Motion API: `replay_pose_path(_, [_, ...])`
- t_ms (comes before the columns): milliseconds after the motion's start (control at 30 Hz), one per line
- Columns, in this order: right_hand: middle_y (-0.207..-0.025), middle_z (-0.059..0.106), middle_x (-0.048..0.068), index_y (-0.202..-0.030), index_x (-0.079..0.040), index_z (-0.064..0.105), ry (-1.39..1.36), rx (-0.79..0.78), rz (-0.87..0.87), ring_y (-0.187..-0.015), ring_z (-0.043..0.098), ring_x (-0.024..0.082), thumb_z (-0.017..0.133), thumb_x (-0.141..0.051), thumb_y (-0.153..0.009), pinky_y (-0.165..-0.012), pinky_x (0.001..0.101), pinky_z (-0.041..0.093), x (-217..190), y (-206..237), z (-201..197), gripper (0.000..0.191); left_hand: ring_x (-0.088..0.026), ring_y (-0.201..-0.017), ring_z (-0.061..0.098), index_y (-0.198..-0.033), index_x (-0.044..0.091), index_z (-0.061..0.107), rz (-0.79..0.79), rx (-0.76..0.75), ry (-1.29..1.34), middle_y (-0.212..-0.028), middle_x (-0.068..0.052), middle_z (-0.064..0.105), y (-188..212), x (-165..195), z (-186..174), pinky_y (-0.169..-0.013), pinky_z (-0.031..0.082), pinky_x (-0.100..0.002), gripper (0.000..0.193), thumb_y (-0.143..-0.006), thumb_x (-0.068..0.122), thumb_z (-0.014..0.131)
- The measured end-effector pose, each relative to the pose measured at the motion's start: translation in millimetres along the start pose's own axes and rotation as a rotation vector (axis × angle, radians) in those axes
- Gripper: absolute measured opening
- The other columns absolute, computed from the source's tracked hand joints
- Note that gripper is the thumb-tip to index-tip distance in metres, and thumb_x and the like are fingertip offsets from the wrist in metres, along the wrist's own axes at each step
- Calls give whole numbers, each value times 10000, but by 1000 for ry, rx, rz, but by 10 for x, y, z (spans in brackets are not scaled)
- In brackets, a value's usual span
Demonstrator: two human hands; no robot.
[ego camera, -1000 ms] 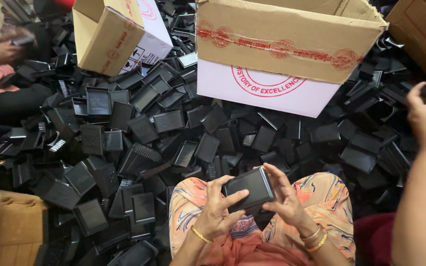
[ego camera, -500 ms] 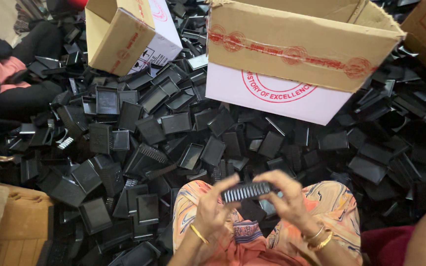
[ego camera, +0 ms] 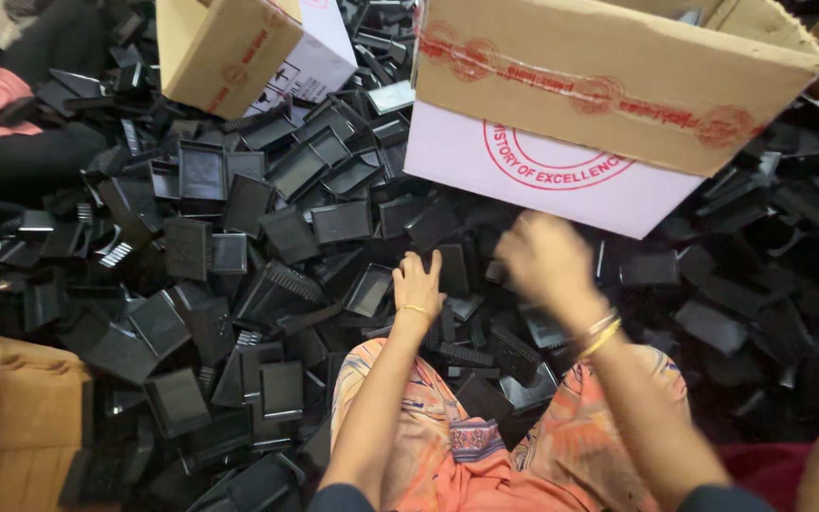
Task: The person sits on the floor and repeatedly picks up two black plastic components, snaps them together, and places the assembled unit into a nearby cardboard box. The process is repeated continuously with parts from a large pile on the floor.
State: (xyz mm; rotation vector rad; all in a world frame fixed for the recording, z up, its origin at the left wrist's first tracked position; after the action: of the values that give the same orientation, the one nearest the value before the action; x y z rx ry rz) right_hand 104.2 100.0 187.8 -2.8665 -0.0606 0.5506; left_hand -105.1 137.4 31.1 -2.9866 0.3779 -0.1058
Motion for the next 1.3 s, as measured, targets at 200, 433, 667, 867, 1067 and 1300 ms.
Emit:
replay_pose_path(200, [-1240, 616, 118, -1146, -98, 661, 277, -488, 32, -1136, 609, 325, 730, -351, -847, -819, 446, 569, 458, 1337, 1339, 398, -416, -1119, 496, -1411, 316, 532, -118, -99, 310, -1214, -196, 496, 92, -201, -206, -886, 470, -506, 837, -656, 334, 892])
replay_pose_path(433, [-1347, 582, 94, -1053, -82, 659, -642, -321, -27, -1226, 581, 273, 772, -90, -809, -992, 345, 470, 441, 1433, 972, 269, -194, -939, 556, -1077, 87, 563, -272, 241, 1366, -1040, -74, 565, 915, -513, -616, -859, 500, -341, 492, -792, 332, 881])
replay_pose_path(667, [-1117, 593, 210, -984, -80, 610, -854, -910, 64, -1037, 553, 210, 911, -104, -753, -907, 333, 495, -79, 1519, 550, 380, -135, -971, 524, -1106, 106, 517, -226, 17, 1598, -1046, -56, 541, 1716, 186, -788, -880, 480, -295, 392, -870, 237, 802])
replay_pose_path(867, [-1374, 486, 66, -1033, -33, 648, -1086, -837, -240, -1310, 471, 185, 886, -28, -771, -1024, 324, 406, -227, 1594, 113, 354, -202, -896, 531, -1005, 91, 481, -345, -58, 1948, -1076, -44, 537, 1886, 154, -1103, -754, 480, -408, 483, -718, 240, 838])
replay_pose_path(1067, [-1337, 445, 42, -1470, -182, 331, -1388, -551, 170, -1274, 490, 169, 867, 62, -608, -931, 381, 504, -318, 1604, 35, 1044, -326, -1081, 542, -1091, 94, 617, 191, 193, 1084, -1124, -131, 552, 1907, 131, -1570, -980, 457, -442, 485, -754, 371, 828])
replay_pose_path(1300, [-1413, 434, 85, -1537, -110, 320, -1215, -337, -212, -1336, 467, 220, 911, 93, -605, -1106, 358, 433, -518, 1593, -211, 1122, -346, -1146, 480, -1376, 230, 657, 461, 310, 893, -1274, -170, 480, 2035, 290, -1814, -1043, 415, -473, 593, -839, 433, 805])
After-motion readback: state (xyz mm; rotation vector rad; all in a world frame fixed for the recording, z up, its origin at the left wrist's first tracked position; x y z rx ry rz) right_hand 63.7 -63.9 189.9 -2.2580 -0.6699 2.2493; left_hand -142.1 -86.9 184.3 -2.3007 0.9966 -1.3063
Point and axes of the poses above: each hand's wrist, its own y-axis away from the middle knuckle, its own z-axis out of the palm, x = y × z, the point moved 4 cm from there along -y, towards the middle knuckle
